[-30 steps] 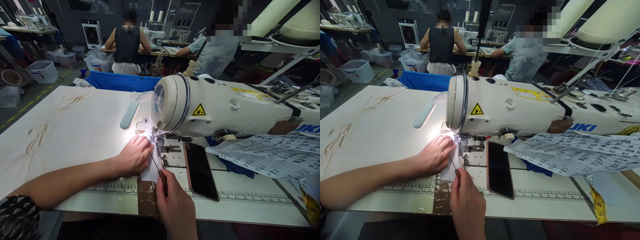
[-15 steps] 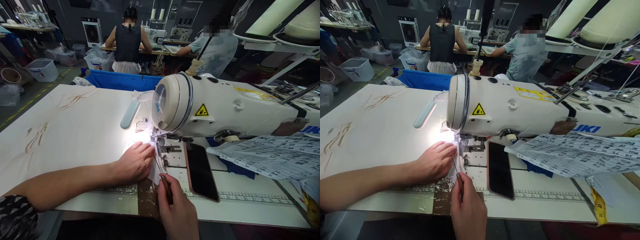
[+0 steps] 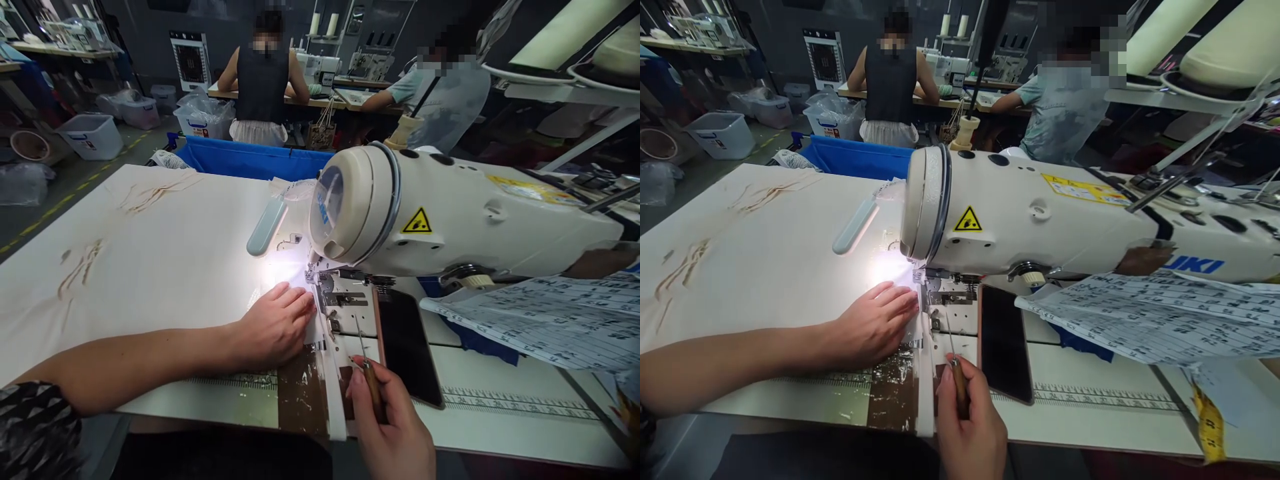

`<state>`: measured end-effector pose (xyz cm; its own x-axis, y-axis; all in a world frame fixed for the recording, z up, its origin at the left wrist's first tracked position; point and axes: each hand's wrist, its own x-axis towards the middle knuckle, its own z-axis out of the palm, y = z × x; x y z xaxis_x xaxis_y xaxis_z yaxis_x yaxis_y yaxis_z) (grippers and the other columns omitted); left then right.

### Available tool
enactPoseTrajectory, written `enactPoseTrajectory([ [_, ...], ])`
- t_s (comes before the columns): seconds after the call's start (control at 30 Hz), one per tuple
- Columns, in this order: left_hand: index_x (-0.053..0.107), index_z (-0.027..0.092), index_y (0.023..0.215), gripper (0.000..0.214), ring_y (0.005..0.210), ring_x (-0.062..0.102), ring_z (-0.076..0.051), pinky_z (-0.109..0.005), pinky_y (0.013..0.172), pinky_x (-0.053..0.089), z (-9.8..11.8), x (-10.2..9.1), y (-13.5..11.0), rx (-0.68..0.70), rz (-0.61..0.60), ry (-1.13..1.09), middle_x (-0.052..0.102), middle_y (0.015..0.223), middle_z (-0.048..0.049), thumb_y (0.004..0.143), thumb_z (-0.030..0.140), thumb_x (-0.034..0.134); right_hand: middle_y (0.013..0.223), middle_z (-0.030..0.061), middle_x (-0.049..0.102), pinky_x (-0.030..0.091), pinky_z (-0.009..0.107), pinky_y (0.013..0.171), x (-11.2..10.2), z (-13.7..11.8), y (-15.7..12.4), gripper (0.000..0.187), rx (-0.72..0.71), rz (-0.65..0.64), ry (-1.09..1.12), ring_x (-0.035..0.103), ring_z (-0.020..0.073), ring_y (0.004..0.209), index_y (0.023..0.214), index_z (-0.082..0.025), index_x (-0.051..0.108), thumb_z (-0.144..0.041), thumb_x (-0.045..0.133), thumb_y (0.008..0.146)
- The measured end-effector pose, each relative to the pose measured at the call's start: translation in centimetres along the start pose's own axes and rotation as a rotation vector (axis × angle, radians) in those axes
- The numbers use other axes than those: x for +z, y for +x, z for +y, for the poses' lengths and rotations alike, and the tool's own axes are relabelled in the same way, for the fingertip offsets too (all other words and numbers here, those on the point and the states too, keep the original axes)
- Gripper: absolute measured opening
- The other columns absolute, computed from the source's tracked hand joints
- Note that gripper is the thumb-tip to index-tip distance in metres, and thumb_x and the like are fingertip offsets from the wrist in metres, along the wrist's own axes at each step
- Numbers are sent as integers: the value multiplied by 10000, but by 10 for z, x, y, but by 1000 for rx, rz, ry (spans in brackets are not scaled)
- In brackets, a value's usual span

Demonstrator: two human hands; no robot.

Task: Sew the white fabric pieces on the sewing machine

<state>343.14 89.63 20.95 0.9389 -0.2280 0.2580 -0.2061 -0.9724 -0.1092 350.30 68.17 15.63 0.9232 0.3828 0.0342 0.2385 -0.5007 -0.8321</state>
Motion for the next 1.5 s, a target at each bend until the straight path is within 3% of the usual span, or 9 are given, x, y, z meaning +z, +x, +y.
enactPoseTrajectory([
  [0.33, 615, -1, 1233, 414, 1169, 563, -307, -453, 1002, 493, 1, -1, 0, -4, -12, 3, 627, 1264, -209, 995, 243, 380, 988, 42, 781, 558, 319, 861, 8, -16, -10, 429, 49, 112, 60, 733, 248, 924, 1023, -255, 689, -623, 547, 855],
  [0.6, 647, 29, 1154, 370, 1141, 561, -303, -457, 963, 503, 1, -1, 0, -8, -13, -46, 627, 1226, -202, 990, 238, 389, 1025, 82, 783, 591, 315, 802, 0, 7, 1, 532, 88, -45, 54, 748, 250, 876, 1059, -231, 686, -694, 574, 822],
  [0.77, 645, 25, 1166, 375, 1120, 563, -294, -438, 955, 500, -1, -1, 2, -19, -31, -20, 625, 1231, -196, 988, 246, 401, 1107, 99, 759, 590, 260, 743, 2, -6, -9, 595, 25, -14, 225, 734, 222, 955, 1311, -219, 572, -629, 571, 880],
  [0.83, 642, 16, 1166, 375, 1112, 561, -292, -431, 936, 504, -3, 1, 3, -26, -24, -14, 626, 1210, -197, 987, 245, 404, 1068, 79, 755, 581, 233, 730, 3, -12, -14, 516, 0, 34, 236, 730, 189, 914, 1321, -229, 568, -568, 537, 934],
  [0.9, 640, 14, 1157, 371, 1100, 559, -290, -421, 912, 510, -5, 2, 5, -39, -20, -15, 621, 1200, -198, 988, 249, 408, 1027, 60, 754, 576, 214, 739, 6, -14, -17, 363, -102, 68, 174, 730, 171, 883, 1187, -236, 647, -495, 549, 953],
  [1.0, 666, 58, 1044, 312, 1033, 570, -272, -404, 858, 520, -8, 1, 8, -66, -60, -39, 629, 1139, -174, 974, 252, 433, 1003, 46, 746, 575, 218, 732, 12, -17, -14, 212, -410, 51, 74, 731, 167, 857, 1084, -242, 681, -371, 569, 959],
  [1.1, 670, 107, 878, 269, 954, 573, -255, -398, 812, 522, -11, -1, 11, -92, -116, -63, 634, 1055, -147, 956, 240, 450, 953, 39, 715, 556, 225, 748, 20, -24, -4, 207, -689, 36, -14, 711, 148, 829, 1149, -225, 641, -267, 520, 986],
  [1.2, 665, 111, 855, 254, 949, 575, -257, -401, 817, 526, -13, -2, 11, -101, -127, -74, 633, 1048, -148, 946, 240, 466, 889, 46, 708, 536, 211, 703, 27, -34, 6, 207, -863, 49, -169, 706, 138, 778, 1135, -178, 624, -214, 467, 1004],
  [1.5, 658, 96, 891, 276, 981, 576, -249, -398, 845, 523, -14, 2, 10, -94, -104, -89, 628, 1089, -154, 967, 193, 411, 914, 53, 747, 465, 209, 505, 39, -45, 17, 278, -882, 168, -426, 715, 133, 681, 1101, -146, 659, -247, 409, 1033],
])
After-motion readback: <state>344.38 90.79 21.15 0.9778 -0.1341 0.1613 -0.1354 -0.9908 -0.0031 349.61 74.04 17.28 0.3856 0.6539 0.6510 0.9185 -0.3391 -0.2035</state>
